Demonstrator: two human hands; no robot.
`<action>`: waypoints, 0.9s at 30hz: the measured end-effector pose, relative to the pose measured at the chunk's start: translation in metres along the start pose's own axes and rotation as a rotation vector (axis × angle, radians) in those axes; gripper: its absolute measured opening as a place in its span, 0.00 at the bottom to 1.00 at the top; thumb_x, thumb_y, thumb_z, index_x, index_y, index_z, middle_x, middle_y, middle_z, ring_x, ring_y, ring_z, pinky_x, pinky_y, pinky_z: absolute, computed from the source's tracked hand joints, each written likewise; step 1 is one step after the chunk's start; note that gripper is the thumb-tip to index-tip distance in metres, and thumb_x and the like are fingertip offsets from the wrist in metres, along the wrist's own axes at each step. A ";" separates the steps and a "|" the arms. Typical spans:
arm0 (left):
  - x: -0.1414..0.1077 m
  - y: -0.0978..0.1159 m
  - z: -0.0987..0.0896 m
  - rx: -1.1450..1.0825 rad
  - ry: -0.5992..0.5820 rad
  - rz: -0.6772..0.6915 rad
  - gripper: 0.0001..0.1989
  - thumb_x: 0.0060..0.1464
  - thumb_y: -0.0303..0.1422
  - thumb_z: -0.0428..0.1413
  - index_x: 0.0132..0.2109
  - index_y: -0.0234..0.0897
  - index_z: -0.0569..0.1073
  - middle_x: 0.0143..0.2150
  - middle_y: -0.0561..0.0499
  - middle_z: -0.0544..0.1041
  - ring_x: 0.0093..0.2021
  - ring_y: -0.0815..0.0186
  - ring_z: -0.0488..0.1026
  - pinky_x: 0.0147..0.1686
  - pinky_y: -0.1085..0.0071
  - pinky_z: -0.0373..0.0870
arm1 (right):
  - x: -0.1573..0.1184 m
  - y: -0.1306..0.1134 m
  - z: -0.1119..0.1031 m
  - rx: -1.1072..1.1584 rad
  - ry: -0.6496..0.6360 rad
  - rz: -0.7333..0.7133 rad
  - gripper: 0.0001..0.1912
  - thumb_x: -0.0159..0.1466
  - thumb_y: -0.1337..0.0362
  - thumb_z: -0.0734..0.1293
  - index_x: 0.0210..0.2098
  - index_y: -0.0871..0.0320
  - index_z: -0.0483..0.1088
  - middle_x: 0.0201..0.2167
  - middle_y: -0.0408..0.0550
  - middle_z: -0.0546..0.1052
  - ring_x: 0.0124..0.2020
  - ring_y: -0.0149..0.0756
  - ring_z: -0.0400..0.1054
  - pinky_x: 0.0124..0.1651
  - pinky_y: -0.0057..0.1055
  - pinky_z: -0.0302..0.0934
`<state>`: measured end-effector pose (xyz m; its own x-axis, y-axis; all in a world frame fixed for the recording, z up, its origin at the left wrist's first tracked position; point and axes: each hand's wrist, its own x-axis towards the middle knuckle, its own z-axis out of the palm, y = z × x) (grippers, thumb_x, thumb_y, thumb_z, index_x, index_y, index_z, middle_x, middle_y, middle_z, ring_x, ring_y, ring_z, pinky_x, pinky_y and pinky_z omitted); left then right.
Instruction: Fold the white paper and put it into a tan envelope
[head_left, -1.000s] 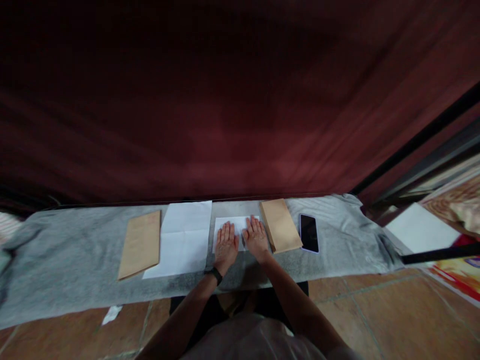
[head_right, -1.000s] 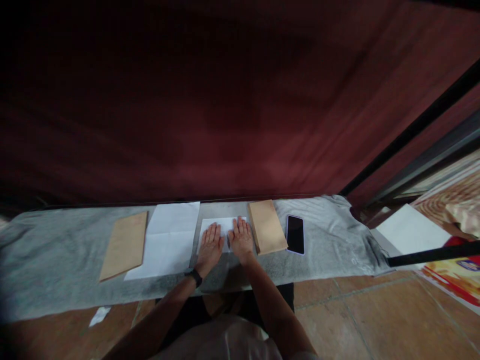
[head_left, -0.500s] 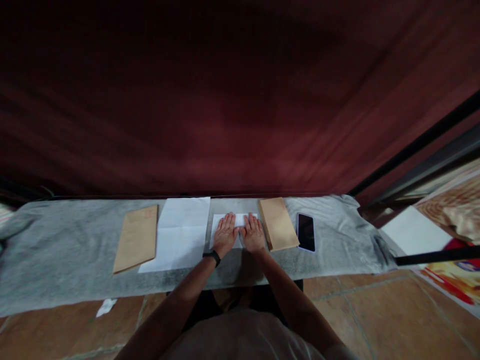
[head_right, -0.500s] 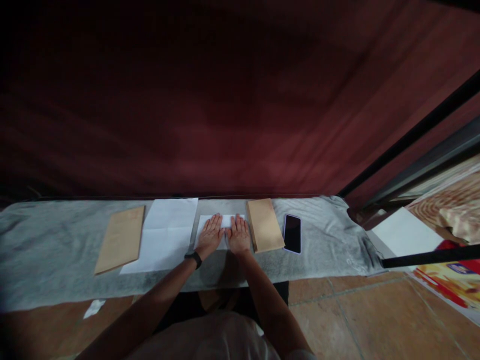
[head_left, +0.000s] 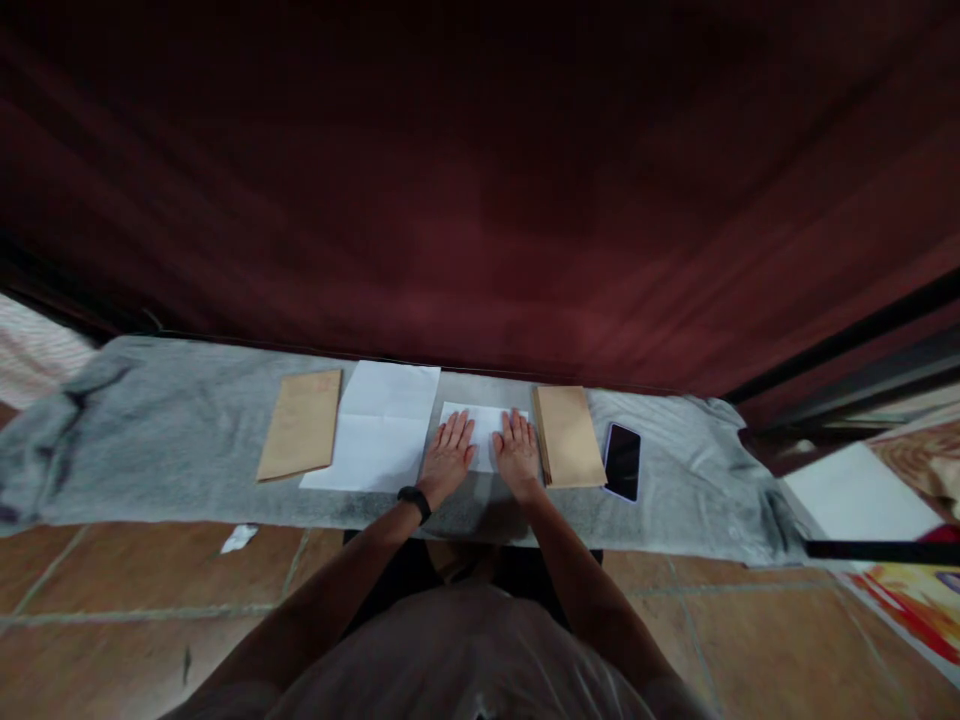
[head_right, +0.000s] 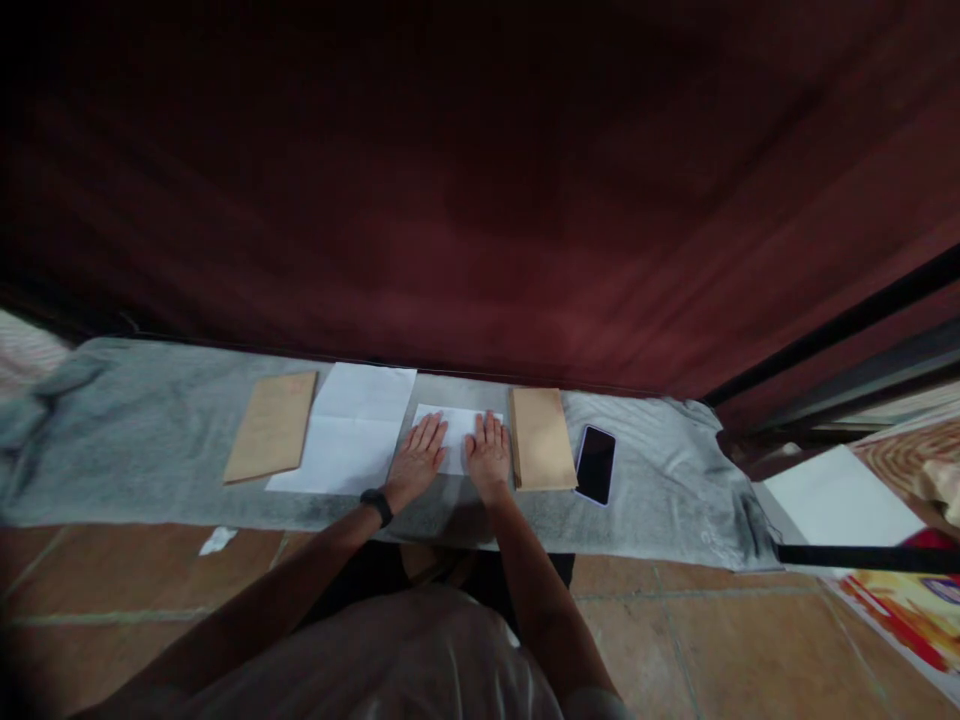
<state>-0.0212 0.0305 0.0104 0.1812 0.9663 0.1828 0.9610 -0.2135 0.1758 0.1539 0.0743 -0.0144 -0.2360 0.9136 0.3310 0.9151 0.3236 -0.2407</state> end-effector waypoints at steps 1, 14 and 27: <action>-0.004 0.001 -0.002 -0.007 -0.018 0.047 0.28 0.69 0.36 0.41 0.72 0.35 0.58 0.75 0.44 0.54 0.76 0.54 0.46 0.72 0.52 0.48 | 0.000 0.000 0.000 -0.001 -0.005 -0.002 0.28 0.75 0.59 0.54 0.70 0.65 0.56 0.71 0.64 0.58 0.71 0.50 0.53 0.70 0.51 0.47; -0.023 0.008 -0.004 -0.046 -0.133 0.178 0.27 0.67 0.33 0.45 0.71 0.40 0.59 0.74 0.45 0.58 0.76 0.56 0.46 0.73 0.49 0.42 | -0.012 -0.026 -0.010 0.040 -0.132 -0.098 0.28 0.76 0.61 0.51 0.72 0.66 0.53 0.72 0.62 0.55 0.73 0.46 0.48 0.71 0.49 0.46; -0.026 0.009 -0.005 -0.045 -0.079 0.133 0.28 0.68 0.36 0.42 0.72 0.35 0.57 0.74 0.43 0.56 0.75 0.59 0.48 0.73 0.54 0.44 | -0.036 -0.020 -0.015 0.039 -0.129 -0.129 0.28 0.76 0.58 0.52 0.71 0.63 0.54 0.73 0.60 0.55 0.73 0.46 0.48 0.71 0.50 0.46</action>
<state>-0.0183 0.0029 0.0125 0.3240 0.9370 0.1308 0.9175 -0.3449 0.1982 0.1488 0.0314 -0.0073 -0.3932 0.8869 0.2424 0.8615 0.4475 -0.2397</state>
